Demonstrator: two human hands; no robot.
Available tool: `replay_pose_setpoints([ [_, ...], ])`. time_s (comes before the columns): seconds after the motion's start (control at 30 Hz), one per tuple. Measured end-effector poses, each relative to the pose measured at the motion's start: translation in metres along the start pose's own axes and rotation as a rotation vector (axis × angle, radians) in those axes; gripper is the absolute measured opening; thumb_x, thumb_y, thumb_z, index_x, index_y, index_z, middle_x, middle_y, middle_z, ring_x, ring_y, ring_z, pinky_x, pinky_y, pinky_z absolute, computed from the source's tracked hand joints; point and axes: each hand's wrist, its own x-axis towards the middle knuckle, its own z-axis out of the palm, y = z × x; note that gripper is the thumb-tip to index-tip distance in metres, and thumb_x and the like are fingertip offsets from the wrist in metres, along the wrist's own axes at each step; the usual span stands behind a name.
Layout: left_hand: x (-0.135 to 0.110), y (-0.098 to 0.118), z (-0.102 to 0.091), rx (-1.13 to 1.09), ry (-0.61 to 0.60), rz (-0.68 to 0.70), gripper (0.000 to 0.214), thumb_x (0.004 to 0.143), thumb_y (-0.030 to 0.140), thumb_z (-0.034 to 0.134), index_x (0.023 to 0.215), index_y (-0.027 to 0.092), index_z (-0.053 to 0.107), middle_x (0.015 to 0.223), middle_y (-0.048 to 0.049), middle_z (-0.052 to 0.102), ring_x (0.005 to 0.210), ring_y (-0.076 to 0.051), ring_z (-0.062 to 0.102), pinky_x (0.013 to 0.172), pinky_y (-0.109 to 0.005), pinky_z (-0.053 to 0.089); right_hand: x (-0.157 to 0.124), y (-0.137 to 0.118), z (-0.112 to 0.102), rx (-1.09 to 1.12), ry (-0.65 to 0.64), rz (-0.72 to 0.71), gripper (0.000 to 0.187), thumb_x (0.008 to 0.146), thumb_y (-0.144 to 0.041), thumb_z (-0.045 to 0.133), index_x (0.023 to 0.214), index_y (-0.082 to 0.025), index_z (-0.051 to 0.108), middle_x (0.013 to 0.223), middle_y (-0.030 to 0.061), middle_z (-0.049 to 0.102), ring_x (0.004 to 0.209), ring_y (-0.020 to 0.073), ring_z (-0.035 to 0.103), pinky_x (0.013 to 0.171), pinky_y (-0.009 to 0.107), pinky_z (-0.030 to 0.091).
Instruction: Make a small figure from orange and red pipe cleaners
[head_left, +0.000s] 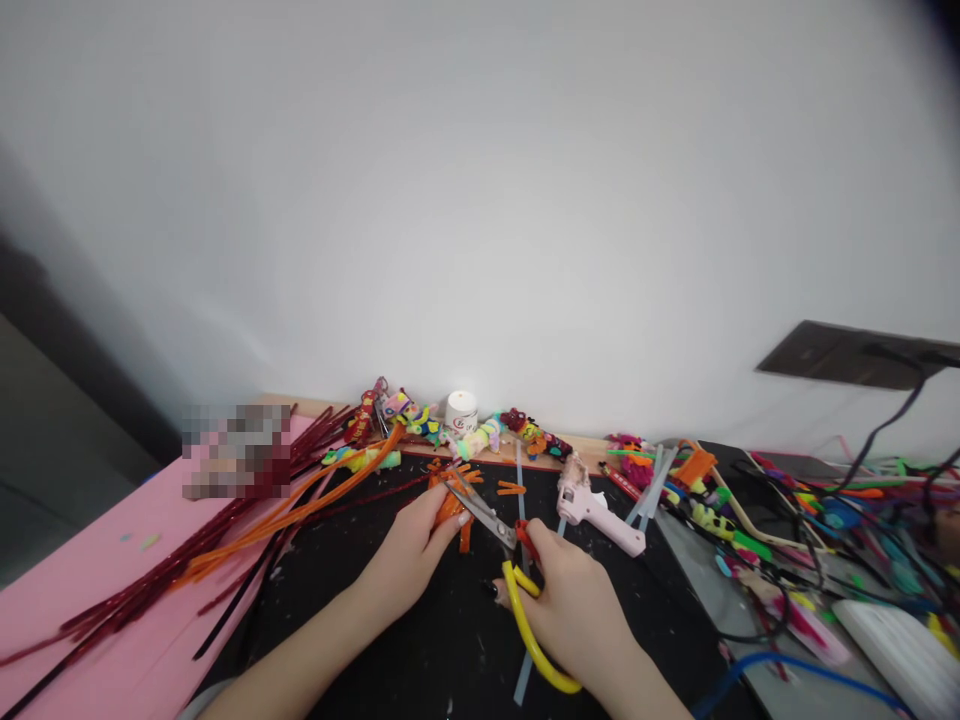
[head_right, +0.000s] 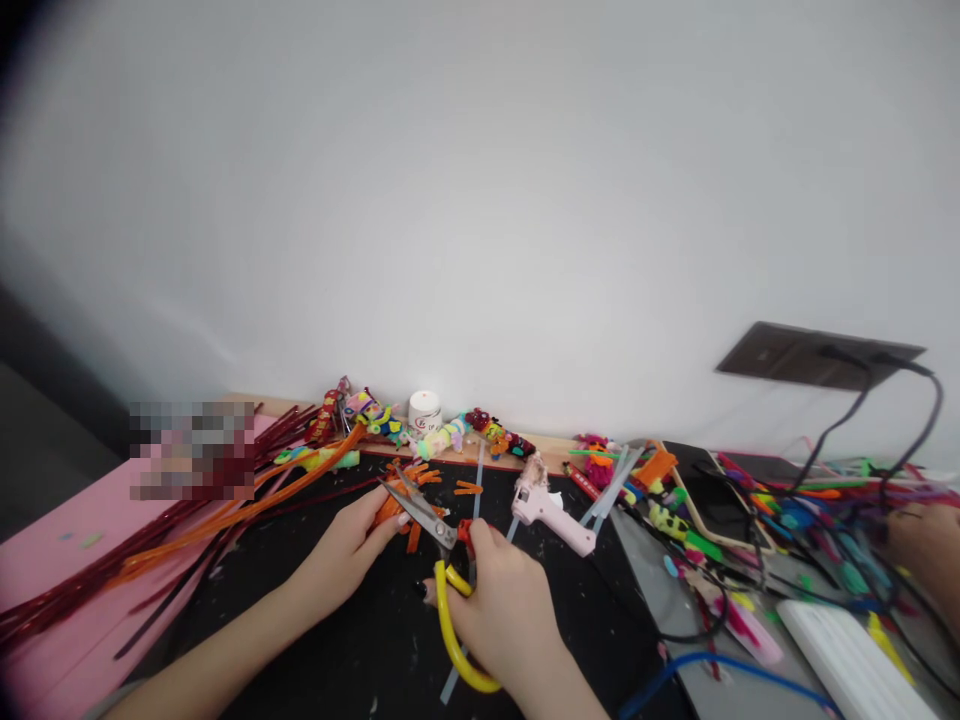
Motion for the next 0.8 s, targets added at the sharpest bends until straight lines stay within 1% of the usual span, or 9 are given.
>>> replay_pose_setpoints([
  [0.07, -0.0004, -0.0004, 0.0003, -0.007, 0.015, 0.010, 0.020, 0.090, 0.030, 0.042, 0.089, 0.018, 0.058, 0.088, -0.0047, 0.065, 0.082, -0.020, 0.059, 0.077, -0.029, 0.045, -0.0002, -0.0008, -0.0007, -0.014, 0.002, -0.004, 0.027, 0.074, -0.039, 0.064, 0.092, -0.022, 0.053, 0.081, 0.0020, 0.066, 0.073, 0.0225, 0.064, 0.058, 0.025, 0.036],
  [0.17, -0.0009, -0.0022, 0.0014, -0.015, 0.023, 0.016, 0.019, 0.090, 0.030, 0.043, 0.092, 0.019, 0.059, 0.090, -0.0047, 0.066, 0.083, -0.020, 0.059, 0.078, -0.030, 0.045, 0.0001, -0.0016, -0.0008, -0.042, 0.001, 0.008, 0.029, 0.074, -0.040, 0.066, 0.092, -0.021, 0.054, 0.081, 0.0028, 0.066, 0.072, 0.0229, 0.064, 0.056, 0.025, 0.034],
  [0.33, -0.0003, -0.0039, 0.0024, -0.010, 0.018, 0.001, 0.019, 0.090, 0.029, 0.043, 0.096, 0.019, 0.057, 0.093, -0.0054, 0.066, 0.086, -0.021, 0.059, 0.079, -0.031, 0.045, 0.0011, -0.0006, 0.0018, -0.037, 0.002, 0.011, 0.027, 0.072, -0.043, 0.068, 0.083, -0.022, 0.054, 0.073, 0.0009, 0.065, 0.065, 0.0202, 0.063, 0.052, 0.024, 0.030],
  [0.6, -0.0001, -0.0054, 0.0030, -0.039, -0.006, -0.016, 0.020, 0.090, 0.028, 0.041, 0.102, 0.018, 0.055, 0.101, -0.0076, 0.065, 0.094, -0.022, 0.059, 0.085, -0.032, 0.044, 0.0000, -0.0015, -0.0004, -0.026, -0.020, 0.035, 0.028, 0.071, -0.044, 0.069, 0.076, -0.021, 0.054, 0.073, 0.0018, 0.066, 0.064, 0.0201, 0.063, 0.053, 0.024, 0.030],
  [0.7, -0.0008, -0.0061, 0.0031, -0.038, -0.006, -0.016, 0.020, 0.090, 0.028, 0.041, 0.101, 0.018, 0.055, 0.100, -0.0073, 0.065, 0.093, -0.021, 0.059, 0.085, -0.032, 0.044, -0.0004, -0.0013, 0.0006, -0.038, -0.008, 0.037, 0.027, 0.071, -0.043, 0.069, 0.075, -0.021, 0.054, 0.070, 0.0018, 0.065, 0.062, 0.0196, 0.062, 0.051, 0.023, 0.029],
  [0.8, -0.0013, -0.0058, 0.0033, -0.019, 0.009, -0.016, 0.018, 0.090, 0.030, 0.042, 0.099, 0.019, 0.054, 0.095, -0.0060, 0.065, 0.089, -0.021, 0.059, 0.082, -0.032, 0.045, -0.0001, -0.0011, 0.0031, -0.033, 0.007, 0.035, 0.026, 0.072, -0.041, 0.068, 0.069, -0.021, 0.053, 0.063, 0.0007, 0.063, 0.057, 0.0174, 0.060, 0.049, 0.023, 0.026],
])
